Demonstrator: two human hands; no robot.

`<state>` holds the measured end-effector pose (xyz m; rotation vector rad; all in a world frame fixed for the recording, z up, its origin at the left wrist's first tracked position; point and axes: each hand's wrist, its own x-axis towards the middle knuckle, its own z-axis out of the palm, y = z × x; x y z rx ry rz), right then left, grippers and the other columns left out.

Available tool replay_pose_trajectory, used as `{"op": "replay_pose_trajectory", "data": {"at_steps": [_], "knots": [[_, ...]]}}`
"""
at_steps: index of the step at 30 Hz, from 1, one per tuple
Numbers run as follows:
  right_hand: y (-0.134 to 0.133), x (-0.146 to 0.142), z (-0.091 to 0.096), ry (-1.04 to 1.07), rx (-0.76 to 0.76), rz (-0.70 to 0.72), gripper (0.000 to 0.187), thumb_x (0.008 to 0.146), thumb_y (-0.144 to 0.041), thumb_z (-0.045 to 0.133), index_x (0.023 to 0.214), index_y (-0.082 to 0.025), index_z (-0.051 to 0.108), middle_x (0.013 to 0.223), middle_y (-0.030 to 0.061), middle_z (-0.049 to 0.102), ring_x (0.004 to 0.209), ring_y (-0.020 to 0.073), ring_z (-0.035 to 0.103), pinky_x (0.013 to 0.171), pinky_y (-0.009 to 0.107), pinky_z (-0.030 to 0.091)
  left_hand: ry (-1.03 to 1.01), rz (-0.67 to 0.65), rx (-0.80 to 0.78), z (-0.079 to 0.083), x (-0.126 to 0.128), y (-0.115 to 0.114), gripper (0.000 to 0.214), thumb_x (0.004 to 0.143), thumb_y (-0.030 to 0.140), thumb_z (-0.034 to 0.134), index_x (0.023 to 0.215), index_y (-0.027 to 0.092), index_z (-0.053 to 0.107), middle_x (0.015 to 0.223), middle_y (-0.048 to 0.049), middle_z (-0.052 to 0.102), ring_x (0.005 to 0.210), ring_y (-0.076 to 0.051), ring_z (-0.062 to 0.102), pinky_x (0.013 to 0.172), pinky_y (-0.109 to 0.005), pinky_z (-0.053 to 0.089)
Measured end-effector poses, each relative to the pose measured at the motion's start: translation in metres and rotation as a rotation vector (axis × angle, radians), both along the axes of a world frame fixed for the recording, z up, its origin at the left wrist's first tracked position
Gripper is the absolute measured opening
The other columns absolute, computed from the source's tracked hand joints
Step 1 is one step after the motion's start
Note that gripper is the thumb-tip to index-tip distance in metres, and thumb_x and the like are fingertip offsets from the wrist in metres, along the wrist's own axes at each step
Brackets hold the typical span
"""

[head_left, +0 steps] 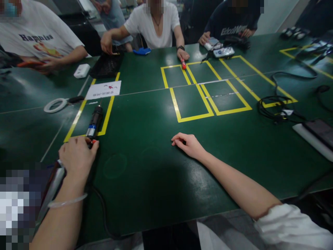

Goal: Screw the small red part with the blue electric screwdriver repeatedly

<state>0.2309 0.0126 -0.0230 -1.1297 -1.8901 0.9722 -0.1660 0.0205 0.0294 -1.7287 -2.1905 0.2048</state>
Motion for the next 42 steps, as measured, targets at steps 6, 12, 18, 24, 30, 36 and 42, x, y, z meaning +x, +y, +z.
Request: {"op": "replay_pose_trajectory", "data": {"at_steps": [6,12,18,24,30,36,42], "knots": [[0.002,-0.001,-0.003,-0.013,-0.003,0.011,0.016,0.091,-0.016,0.053,0.097,-0.019,0.067,0.084,0.0014,0.075,0.075,0.0131,0.067,0.071,0.024,0.048,-0.295,0.009,0.086,0.014,0.021,0.005,0.047,0.093,0.050,0.037,0.114,0.013,0.058,0.106,-0.0134,0.065,0.093,-0.029,0.061,0.078,-0.037,0.043],[0.002,0.000,-0.002,0.068,-0.076,0.038,0.015,0.091,-0.020,0.054,0.099,-0.018,0.066,0.084,0.0027,0.075,0.070,0.0124,0.065,0.068,0.024,0.049,-1.325,-0.432,-0.300,0.007,0.124,0.007,0.040,0.091,0.044,0.050,0.114,0.013,0.057,0.101,-0.0095,0.067,0.090,-0.019,0.065,0.085,-0.034,0.050],[0.000,-0.001,-0.003,0.230,-0.157,0.132,0.030,0.086,-0.030,0.064,0.114,-0.019,0.059,0.084,0.0015,0.070,0.070,0.0123,0.063,0.066,0.024,0.049,-1.566,-0.556,-0.626,-0.013,0.187,0.004,0.054,0.091,0.043,0.052,0.137,0.016,0.050,0.092,-0.0057,0.065,0.082,-0.015,0.060,0.081,-0.031,0.049],[0.000,-0.005,-0.007,0.289,-0.234,0.177,0.024,0.087,-0.037,0.065,0.101,-0.018,0.061,0.081,0.0015,0.067,0.070,0.0130,0.062,0.067,0.026,0.050,-1.770,-0.441,-0.667,-0.021,0.192,0.000,0.055,0.089,0.043,0.056,0.136,0.016,0.048,0.087,-0.0039,0.064,0.078,-0.014,0.060,0.080,-0.031,0.048],[-0.001,-0.007,-0.004,0.293,-0.219,0.125,0.021,0.086,-0.034,0.066,0.100,-0.019,0.061,0.080,0.0002,0.066,0.069,0.0122,0.061,0.065,0.025,0.049,-1.814,-0.353,-0.662,-0.026,0.192,-0.001,0.033,0.087,0.045,0.058,0.095,0.013,0.056,0.078,-0.0033,0.062,0.066,-0.012,0.057,0.065,-0.026,0.045],[-0.002,-0.009,-0.005,0.289,-0.204,0.097,0.022,0.086,-0.032,0.067,0.102,-0.019,0.060,0.080,-0.0006,0.062,0.068,0.0113,0.057,0.063,0.024,0.047,-1.802,-0.447,-0.559,-0.028,0.192,-0.003,0.028,0.082,0.033,0.066,0.098,0.014,0.055,0.084,-0.0017,0.060,0.075,-0.011,0.058,0.072,-0.025,0.047],[0.000,-0.010,-0.007,0.229,-0.137,0.068,0.018,0.084,-0.024,0.067,0.099,-0.018,0.060,0.082,0.0002,0.063,0.067,0.0110,0.057,0.060,0.023,0.045,-1.685,-0.565,-0.420,-0.031,0.191,-0.004,0.019,0.082,0.027,0.065,0.093,0.014,0.056,0.095,-0.0040,0.060,0.087,-0.013,0.060,0.076,-0.026,0.049]]}}
